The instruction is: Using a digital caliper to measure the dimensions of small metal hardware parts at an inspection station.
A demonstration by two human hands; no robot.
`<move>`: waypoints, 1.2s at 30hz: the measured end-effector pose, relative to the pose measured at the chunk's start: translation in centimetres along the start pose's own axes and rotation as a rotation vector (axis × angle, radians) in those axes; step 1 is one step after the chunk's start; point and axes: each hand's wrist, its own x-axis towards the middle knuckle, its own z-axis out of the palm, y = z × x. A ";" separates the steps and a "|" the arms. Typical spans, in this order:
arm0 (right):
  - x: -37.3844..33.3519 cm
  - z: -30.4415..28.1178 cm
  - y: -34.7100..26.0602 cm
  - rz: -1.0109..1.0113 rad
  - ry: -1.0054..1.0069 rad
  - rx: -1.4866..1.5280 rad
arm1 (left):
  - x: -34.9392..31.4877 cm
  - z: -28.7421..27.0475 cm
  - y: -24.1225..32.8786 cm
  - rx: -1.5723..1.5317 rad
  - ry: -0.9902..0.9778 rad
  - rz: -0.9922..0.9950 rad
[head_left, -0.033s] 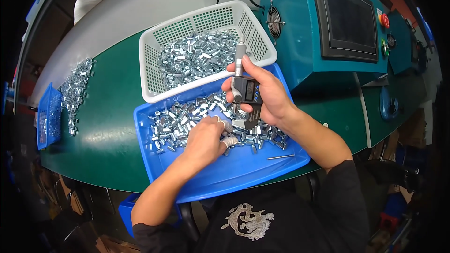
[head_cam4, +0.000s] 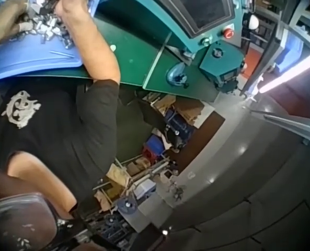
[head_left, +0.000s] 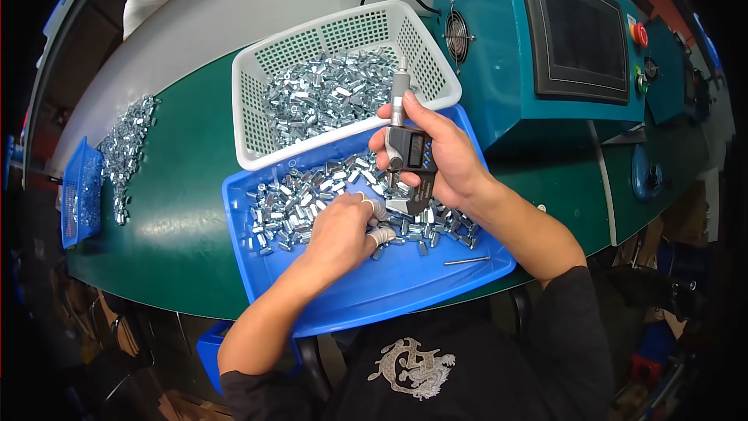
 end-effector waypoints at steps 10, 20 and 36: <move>-0.1 -0.1 0.1 -0.002 0.005 -0.003 | -0.1 -1.2 0.5 -0.151 -0.019 -0.040; -0.1 -0.3 0.1 0.001 -0.015 0.040 | 0.2 -2.9 0.7 -1.008 0.247 -0.263; 0.0 -0.5 0.4 -0.040 -0.047 0.100 | 0.4 -2.5 1.2 -1.301 0.091 -0.285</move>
